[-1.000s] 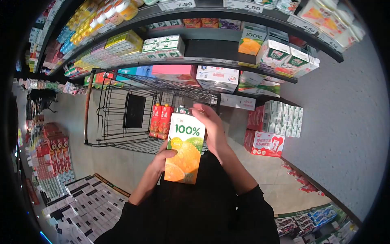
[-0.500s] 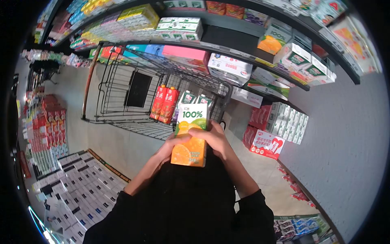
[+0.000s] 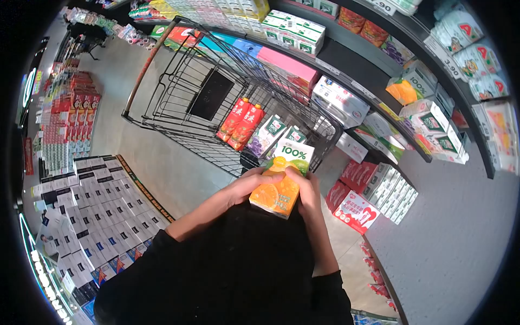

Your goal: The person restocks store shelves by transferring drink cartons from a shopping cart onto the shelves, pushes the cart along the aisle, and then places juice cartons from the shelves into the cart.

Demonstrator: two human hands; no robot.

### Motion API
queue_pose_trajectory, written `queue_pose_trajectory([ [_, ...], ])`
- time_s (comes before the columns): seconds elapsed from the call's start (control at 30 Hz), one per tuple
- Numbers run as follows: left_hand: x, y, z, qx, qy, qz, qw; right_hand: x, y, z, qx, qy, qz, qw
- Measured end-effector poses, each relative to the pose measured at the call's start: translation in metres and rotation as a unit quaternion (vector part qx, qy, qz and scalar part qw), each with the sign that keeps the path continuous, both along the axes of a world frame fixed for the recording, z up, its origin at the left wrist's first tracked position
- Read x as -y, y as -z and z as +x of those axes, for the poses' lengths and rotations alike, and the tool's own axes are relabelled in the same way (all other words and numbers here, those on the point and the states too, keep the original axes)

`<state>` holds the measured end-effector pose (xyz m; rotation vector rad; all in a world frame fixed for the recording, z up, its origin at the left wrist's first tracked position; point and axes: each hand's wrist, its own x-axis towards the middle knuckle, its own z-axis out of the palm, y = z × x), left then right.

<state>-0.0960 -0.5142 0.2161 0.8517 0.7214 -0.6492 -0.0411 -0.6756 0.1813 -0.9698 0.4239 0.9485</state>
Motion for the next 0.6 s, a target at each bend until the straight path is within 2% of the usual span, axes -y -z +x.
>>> queue_pose_trajectory([
  [0.07,-0.002,-0.004,0.003,0.002,0.019,0.02,1.0,-0.002,-0.002,0.002,0.017,0.014,-0.025,0.999],
  [0.13,-0.002,-0.006,0.005,0.072,0.056,0.062,0.994,-0.007,-0.005,0.004,0.157,0.027,-0.081,0.984],
  [0.17,-0.002,-0.006,0.006,0.073,0.056,0.06,0.994,-0.01,-0.008,0.005,0.157,0.027,-0.082,0.984],
  [0.27,-0.002,-0.004,0.009,0.09,0.064,0.089,0.99,-0.017,-0.012,0.009,0.278,0.021,-0.113,0.954],
  [0.37,-0.001,0.005,0.006,0.123,0.036,0.151,0.98,-0.025,-0.029,0.01,0.339,0.015,-0.151,0.929],
  [0.47,-0.001,0.006,0.008,0.185,0.033,0.214,0.959,-0.033,-0.049,0.011,0.35,0.012,-0.157,0.923],
  [0.53,0.0,-0.002,0.012,0.26,0.049,0.294,0.918,-0.037,-0.053,0.008,0.401,-0.012,-0.171,0.9],
  [0.6,-0.001,-0.017,0.013,0.219,0.024,0.266,0.938,-0.039,-0.064,0.006,0.431,-0.051,-0.182,0.882],
])
